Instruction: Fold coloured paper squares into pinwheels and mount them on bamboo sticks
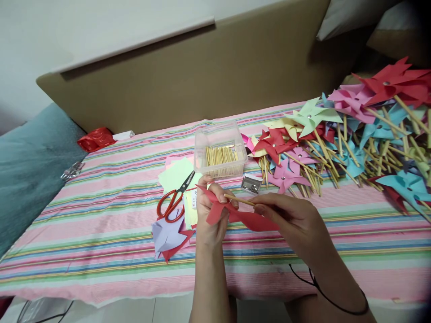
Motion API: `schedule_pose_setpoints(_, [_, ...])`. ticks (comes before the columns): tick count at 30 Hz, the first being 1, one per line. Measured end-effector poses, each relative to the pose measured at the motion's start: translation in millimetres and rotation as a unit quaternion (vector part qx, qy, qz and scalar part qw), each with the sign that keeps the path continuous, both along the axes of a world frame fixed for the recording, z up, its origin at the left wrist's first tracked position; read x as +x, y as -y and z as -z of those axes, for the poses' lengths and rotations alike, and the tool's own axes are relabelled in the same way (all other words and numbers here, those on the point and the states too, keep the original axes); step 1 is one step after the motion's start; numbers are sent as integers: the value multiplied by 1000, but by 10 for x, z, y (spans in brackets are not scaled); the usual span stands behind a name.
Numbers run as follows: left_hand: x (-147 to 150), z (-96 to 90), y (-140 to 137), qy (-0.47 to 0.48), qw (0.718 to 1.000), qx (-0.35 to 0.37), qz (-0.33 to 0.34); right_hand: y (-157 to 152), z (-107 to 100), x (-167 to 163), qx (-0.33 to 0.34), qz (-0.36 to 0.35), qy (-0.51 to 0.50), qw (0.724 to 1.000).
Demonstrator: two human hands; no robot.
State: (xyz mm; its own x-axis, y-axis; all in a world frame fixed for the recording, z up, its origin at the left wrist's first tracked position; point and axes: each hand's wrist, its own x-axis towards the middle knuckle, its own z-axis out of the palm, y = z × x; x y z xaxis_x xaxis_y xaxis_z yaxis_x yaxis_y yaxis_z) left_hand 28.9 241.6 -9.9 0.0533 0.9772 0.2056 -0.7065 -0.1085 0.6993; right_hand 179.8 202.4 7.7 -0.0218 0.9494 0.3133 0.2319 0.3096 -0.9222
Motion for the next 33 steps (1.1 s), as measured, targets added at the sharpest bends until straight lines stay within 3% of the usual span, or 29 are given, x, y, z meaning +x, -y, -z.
schedule_pose_setpoints(18, [28,-11,-11,-42,998,-10,-52,-11,-21,-7,18,2,-12,1000])
schedule_pose_setpoints(33, [42,36,-40,-11,999,3,-41,-3,-25,6,38,-5,10,999])
